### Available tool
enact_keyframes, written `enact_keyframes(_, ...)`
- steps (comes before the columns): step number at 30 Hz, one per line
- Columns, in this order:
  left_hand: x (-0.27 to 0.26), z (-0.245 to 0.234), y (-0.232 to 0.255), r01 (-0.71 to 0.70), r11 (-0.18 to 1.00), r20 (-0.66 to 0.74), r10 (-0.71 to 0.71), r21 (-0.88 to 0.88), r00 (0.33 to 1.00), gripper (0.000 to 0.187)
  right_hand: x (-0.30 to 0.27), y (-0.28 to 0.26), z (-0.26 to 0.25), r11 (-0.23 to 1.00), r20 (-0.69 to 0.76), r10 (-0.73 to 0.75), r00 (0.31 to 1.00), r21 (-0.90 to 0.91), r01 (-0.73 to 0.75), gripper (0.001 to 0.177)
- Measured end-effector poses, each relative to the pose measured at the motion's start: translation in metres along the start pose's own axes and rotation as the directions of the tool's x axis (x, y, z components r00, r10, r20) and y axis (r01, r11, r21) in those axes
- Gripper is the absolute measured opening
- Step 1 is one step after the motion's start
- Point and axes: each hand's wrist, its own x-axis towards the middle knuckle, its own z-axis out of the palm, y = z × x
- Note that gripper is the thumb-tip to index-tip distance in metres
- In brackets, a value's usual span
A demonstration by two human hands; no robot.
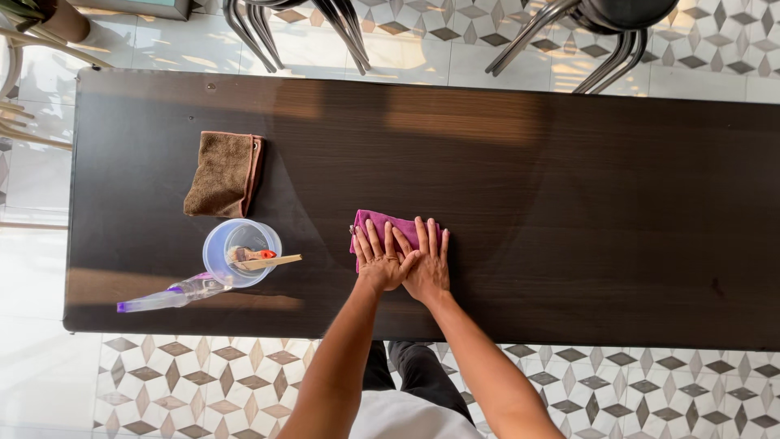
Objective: The person wipes a dark wooden table with two different cloths and then applies a liquid substance to the surface using a brush.
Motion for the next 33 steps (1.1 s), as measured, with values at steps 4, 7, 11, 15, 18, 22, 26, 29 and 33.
enact_keyframes(4,0.025,-0.005,-0.008,-0.01,1.0,0.017,0.011,-0.013,1.0,0.113,0.022,0.006,-0.008,0.999,-0.075,-0.048,0.996,0.021,0.05,0.059)
enact_keyframes(7,0.044,-0.005,-0.005,-0.025,1.0,-0.068,0.024,-0.011,0.997,0.114,0.05,0.015,-0.012,0.994,-0.061,-0.041,0.997,0.098,0.047,0.057)
enact_keyframes(11,0.088,-0.025,-0.003,-0.019,0.999,-0.004,0.018,-0.039,1.0,0.114,0.082,0.023,-0.013,0.995,-0.145,-0.026,0.989,0.088,0.04,0.054)
enact_keyframes(15,0.128,-0.048,0.004,-0.061,0.998,-0.107,0.059,-0.017,0.993,0.116,0.133,0.036,-0.012,0.991,-0.164,0.055,0.985,0.127,-0.034,0.055)
enact_keyframes(18,0.166,-0.07,0.016,-0.056,0.998,-0.082,0.056,-0.002,0.995,0.114,0.164,0.039,-0.009,0.981,-0.179,0.152,0.972,0.15,-0.125,0.054)
enact_keyframes(22,0.207,-0.097,0.024,-0.107,0.994,-0.133,0.111,0.036,0.985,0.113,0.204,0.049,-0.008,0.965,-0.216,0.255,0.943,0.124,-0.233,0.054)
enact_keyframes(26,0.249,-0.122,0.04,-0.124,0.992,-0.124,0.123,0.004,0.985,0.112,0.244,0.063,-0.011,0.962,-0.231,0.261,0.937,0.137,-0.235,0.054)
enact_keyframes(29,0.273,-0.134,0.052,-0.075,0.994,-0.128,0.065,-0.074,0.99,0.113,0.274,0.082,-0.015,0.972,-0.235,0.224,0.946,0.131,-0.198,0.052)
enact_keyframes(33,0.283,-0.13,0.051,-0.077,0.997,-0.23,0.077,0.01,0.97,0.107,0.284,0.095,-0.012,0.987,-0.267,0.149,0.952,0.099,-0.126,0.053)
